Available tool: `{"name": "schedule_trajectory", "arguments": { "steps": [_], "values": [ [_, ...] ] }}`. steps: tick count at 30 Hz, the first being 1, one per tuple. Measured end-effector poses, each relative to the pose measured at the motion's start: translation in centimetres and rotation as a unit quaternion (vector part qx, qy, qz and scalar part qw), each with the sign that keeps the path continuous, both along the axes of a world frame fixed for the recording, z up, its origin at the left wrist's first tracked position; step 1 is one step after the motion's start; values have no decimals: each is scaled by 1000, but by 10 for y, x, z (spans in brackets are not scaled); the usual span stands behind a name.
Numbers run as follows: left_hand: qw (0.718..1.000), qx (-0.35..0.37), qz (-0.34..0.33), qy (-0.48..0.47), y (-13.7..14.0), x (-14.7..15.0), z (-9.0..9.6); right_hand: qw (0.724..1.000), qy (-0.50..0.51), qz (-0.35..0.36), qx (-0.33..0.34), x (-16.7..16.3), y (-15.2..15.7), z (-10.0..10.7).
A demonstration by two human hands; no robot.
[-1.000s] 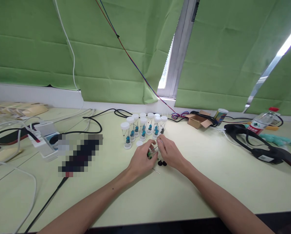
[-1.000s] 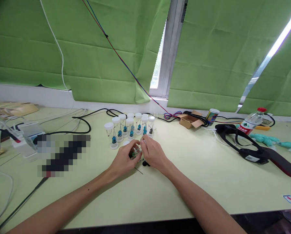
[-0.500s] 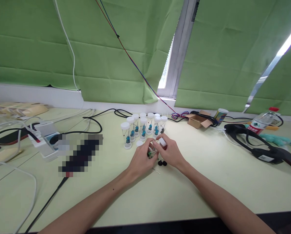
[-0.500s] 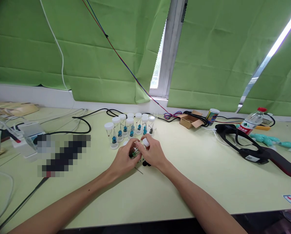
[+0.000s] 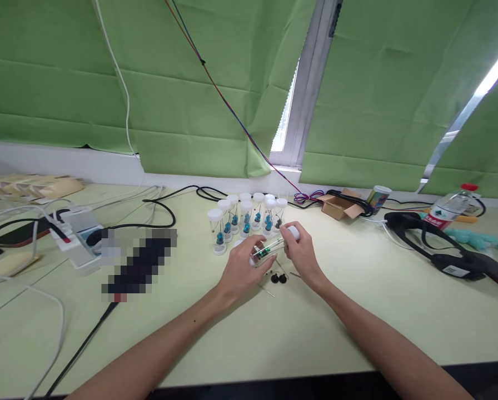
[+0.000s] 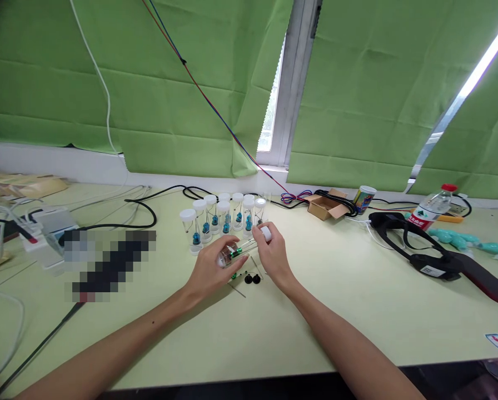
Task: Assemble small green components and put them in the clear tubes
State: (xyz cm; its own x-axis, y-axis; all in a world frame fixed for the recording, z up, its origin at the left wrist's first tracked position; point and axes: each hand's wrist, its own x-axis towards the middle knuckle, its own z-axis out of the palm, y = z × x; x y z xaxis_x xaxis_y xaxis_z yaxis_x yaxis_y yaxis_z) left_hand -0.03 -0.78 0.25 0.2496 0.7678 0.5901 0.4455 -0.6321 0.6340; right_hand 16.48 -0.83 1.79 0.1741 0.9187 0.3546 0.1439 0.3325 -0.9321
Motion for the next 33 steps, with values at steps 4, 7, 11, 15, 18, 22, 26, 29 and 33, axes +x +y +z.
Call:
{"name": "schedule_trajectory", "arguments": {
  "steps": [4, 7, 11, 15, 18, 22, 26, 29, 33],
  "values": [
    [1000, 3, 4, -13, -2, 1, 1, 998, 56, 12, -14, 2, 3, 1],
    [1000, -5, -5, -3, -3, 0, 2, 999, 40, 6, -1, 4, 2, 2],
    [1000, -22, -9, 13, -4, 0, 1, 1000, 10, -8, 7, 7, 0, 5],
    [998, -51, -22, 22, -5, 0, 0, 999, -43, -7, 32, 8, -1, 7],
    [997, -64, -31, 28, -5, -1, 0, 995, -85, -12, 48, 9, -1, 8],
    [996, -66, -39, 37, -6, -1, 0, 993, -98, -14, 58, 9, -2, 8],
    [995, -66, -48, 49, -7, -2, 0, 993, -95, -14, 62, 8, -3, 9],
    [995, -67, -52, 54, -6, -3, -1, 993, -97, -13, 65, 8, -2, 9],
    [995, -67, -53, 58, -6, -3, -3, 993, -100, -11, 65, 8, -1, 9]
  ]
}}
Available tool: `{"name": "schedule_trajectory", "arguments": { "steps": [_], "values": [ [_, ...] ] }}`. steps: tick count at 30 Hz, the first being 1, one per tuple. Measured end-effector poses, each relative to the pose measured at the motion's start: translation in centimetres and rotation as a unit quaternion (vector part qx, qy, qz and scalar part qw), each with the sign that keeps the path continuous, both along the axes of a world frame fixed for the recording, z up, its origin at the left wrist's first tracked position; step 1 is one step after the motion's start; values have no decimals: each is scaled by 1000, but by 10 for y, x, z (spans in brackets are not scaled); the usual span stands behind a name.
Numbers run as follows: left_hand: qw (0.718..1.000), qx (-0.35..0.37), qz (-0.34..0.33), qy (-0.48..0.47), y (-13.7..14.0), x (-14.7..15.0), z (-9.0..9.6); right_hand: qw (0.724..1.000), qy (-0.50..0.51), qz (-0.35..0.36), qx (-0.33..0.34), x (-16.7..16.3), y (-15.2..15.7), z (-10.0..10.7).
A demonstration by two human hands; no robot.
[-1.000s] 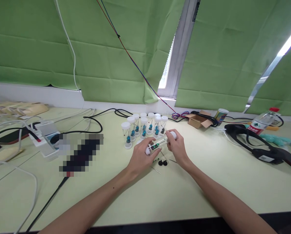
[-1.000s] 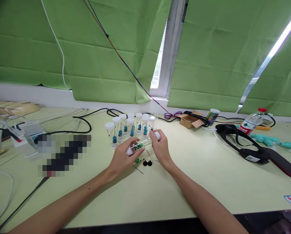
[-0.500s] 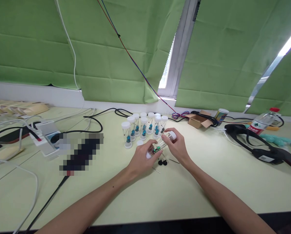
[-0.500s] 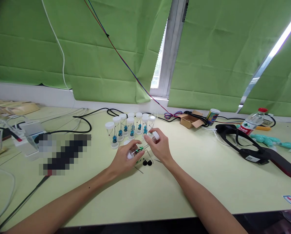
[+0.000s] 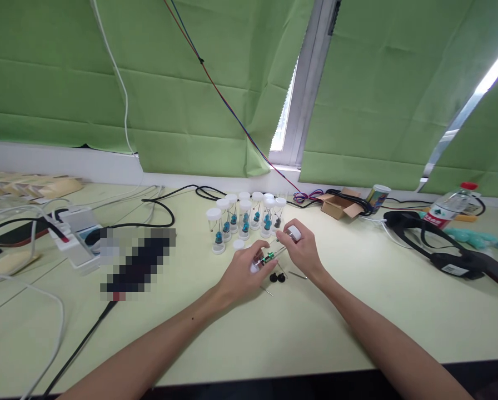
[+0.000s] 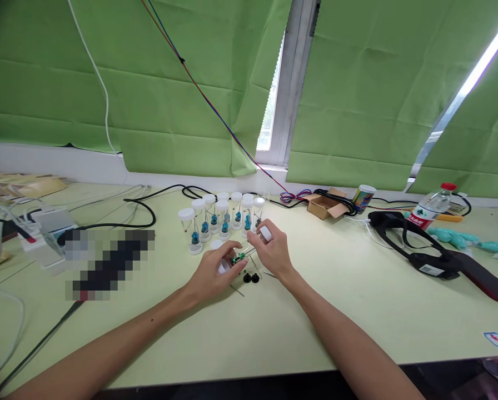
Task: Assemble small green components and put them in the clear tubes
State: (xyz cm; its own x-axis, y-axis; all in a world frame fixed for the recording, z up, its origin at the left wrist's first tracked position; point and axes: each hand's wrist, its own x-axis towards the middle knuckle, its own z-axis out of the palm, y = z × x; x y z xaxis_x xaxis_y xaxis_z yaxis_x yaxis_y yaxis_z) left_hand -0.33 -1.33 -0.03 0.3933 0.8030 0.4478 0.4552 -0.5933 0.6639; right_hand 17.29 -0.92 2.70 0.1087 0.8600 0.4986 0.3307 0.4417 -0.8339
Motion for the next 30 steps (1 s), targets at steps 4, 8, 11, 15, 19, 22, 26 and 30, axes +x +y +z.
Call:
{"name": "schedule_trajectory", "arguments": {
  "steps": [4, 8, 11, 15, 19, 22, 26, 30],
  "values": [
    [1000, 3, -2, 2, 0, 0, 0, 1000, -7, -5, 2, 1, 1, -1],
    [1000, 6, 1, 4, 0, 0, -1, 1000, -13, -8, 3, 1, 1, -1],
    [1000, 4, 5, 6, 0, 0, -2, 1000, -20, -14, 0, 0, 1, -1],
    [1000, 3, 3, 10, -1, 0, 0, 999, -27, -20, -1, -1, -1, 1],
    [1000, 0, 0, 8, -4, 1, 3, 999, -32, -23, 6, -3, -4, 3],
    [1000, 3, 3, 3, -5, 1, 4, 999, -36, -23, 13, -4, -5, 3],
    [1000, 2, 5, 4, -5, 2, 3, 999, -35, -19, 20, -3, -5, 3],
    [1000, -2, 2, 9, -6, 2, 3, 999, -35, -20, 22, -3, -6, 3]
  ]
}}
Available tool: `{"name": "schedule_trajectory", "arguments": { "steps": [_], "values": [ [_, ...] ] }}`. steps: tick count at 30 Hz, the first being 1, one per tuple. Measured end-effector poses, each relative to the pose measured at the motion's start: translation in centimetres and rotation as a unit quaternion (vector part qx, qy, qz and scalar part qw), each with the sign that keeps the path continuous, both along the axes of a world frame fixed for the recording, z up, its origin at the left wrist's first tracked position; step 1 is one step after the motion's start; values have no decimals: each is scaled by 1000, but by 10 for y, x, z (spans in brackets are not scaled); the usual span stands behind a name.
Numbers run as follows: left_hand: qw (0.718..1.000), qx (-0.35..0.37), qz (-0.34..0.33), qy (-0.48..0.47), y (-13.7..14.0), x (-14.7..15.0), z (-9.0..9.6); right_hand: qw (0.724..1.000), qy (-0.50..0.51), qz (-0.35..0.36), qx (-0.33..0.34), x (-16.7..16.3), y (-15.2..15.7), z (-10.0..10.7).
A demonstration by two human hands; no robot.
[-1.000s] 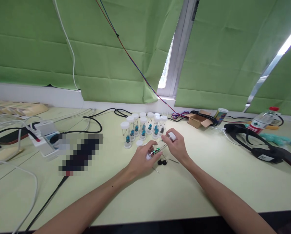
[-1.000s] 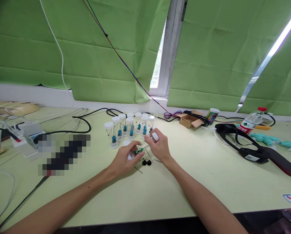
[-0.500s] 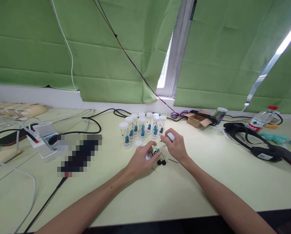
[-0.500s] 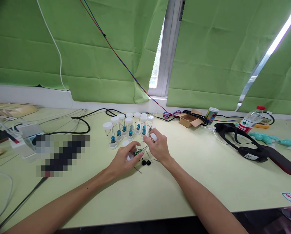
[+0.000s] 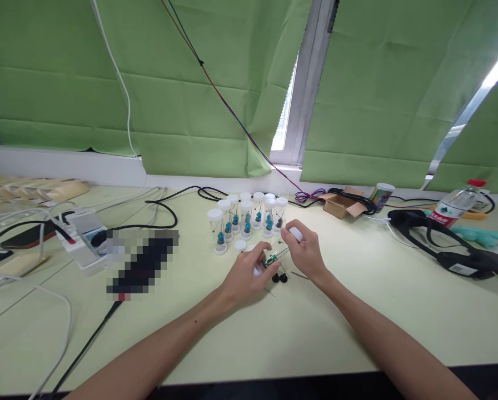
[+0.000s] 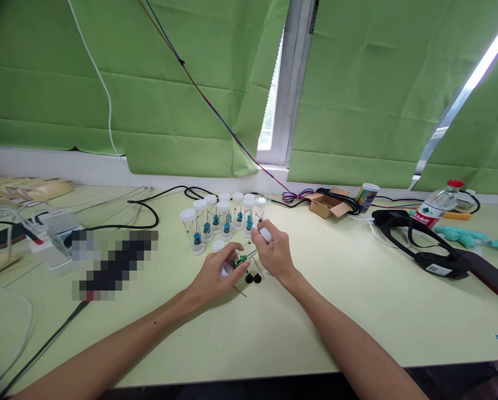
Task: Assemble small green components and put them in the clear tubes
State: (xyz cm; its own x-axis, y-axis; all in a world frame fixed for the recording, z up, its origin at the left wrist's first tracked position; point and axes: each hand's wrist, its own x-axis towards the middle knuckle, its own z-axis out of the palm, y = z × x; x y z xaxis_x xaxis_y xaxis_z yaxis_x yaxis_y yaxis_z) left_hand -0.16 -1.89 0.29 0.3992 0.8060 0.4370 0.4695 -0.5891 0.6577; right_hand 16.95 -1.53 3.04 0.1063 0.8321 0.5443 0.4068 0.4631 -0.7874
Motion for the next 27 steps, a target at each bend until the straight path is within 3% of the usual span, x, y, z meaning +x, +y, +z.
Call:
{"name": "schedule_trajectory", "arguments": {
  "steps": [6, 11, 19, 27],
  "values": [
    [1000, -21, -1, -9, 0, 0, 0, 1000, -5, -9, 7, 0, 0, -2],
    [994, -72, -6, -78, 1, 1, 2, 1000, 9, 4, 0, 2, 2, -3],
    [960, -194, -97, -177, -2, 0, 11, 997, 53, 61, -3, 1, 0, -2],
    [963, -175, -94, -181, -1, 2, 8, 991, 101, 77, -37, -2, 3, -7]
  ]
}}
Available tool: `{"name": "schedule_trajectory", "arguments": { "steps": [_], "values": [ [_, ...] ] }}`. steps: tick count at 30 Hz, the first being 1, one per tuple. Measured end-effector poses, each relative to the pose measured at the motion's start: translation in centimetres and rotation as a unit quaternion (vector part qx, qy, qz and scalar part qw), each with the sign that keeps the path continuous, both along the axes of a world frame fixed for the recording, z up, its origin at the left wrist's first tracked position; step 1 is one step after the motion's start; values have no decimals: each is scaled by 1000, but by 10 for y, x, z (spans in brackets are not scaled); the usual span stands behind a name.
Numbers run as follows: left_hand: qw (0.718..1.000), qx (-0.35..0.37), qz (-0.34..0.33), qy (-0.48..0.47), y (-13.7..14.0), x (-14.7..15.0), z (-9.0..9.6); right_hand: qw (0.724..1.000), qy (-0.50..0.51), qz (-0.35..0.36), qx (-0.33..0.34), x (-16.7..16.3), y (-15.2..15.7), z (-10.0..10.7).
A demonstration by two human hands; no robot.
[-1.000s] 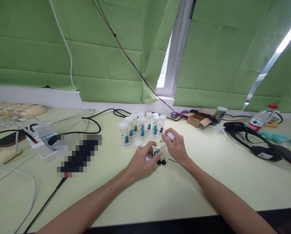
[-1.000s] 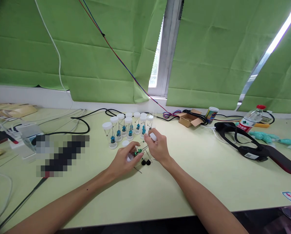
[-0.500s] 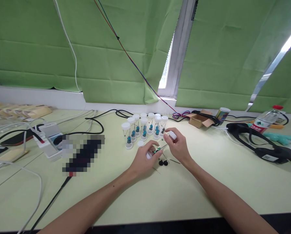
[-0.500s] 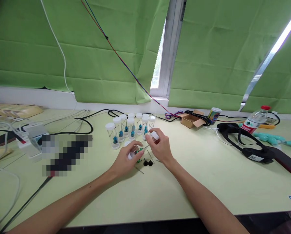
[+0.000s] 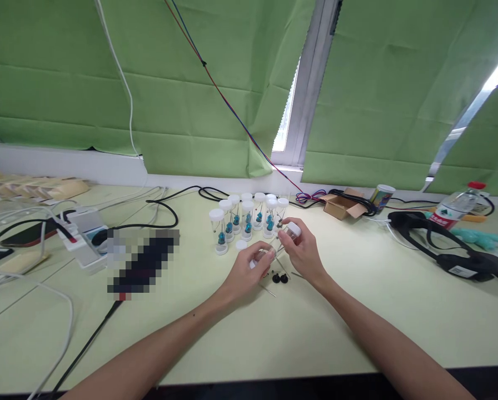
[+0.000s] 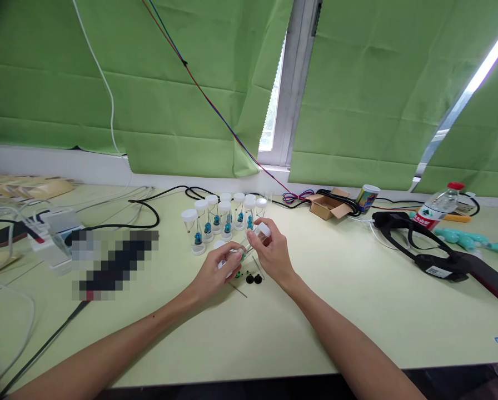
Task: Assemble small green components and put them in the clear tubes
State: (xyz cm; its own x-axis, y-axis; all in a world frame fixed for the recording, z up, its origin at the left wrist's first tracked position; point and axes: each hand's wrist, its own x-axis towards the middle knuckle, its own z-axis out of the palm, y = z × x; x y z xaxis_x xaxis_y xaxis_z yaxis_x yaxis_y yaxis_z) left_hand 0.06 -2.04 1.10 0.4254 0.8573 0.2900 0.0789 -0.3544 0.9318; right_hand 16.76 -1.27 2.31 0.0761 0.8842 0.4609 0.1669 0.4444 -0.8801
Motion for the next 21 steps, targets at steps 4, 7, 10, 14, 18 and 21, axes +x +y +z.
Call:
{"name": "schedule_trajectory", "arguments": {
  "steps": [4, 7, 10, 14, 18, 21],
  "values": [
    [1000, -5, 10, 10, 0, 0, -1, 1000, 16, 15, 5, -1, 0, 1],
    [1000, -7, 11, 14, 0, 0, -1, 1000, 13, 15, 13, -1, -1, 1],
    [1000, -6, 12, 14, 1, 0, -2, 1000, 15, 15, 15, -2, -2, 1],
    [1000, -1, 15, 15, 0, 0, -2, 1000, 17, 17, 18, -2, -1, 0],
    [999, 1, 22, 27, -1, 0, -2, 1000, 18, 17, 14, -1, -1, 0],
    [999, 6, 29, 40, -2, 0, -2, 1000, 18, 13, 15, -1, -1, 0]
  ]
}}
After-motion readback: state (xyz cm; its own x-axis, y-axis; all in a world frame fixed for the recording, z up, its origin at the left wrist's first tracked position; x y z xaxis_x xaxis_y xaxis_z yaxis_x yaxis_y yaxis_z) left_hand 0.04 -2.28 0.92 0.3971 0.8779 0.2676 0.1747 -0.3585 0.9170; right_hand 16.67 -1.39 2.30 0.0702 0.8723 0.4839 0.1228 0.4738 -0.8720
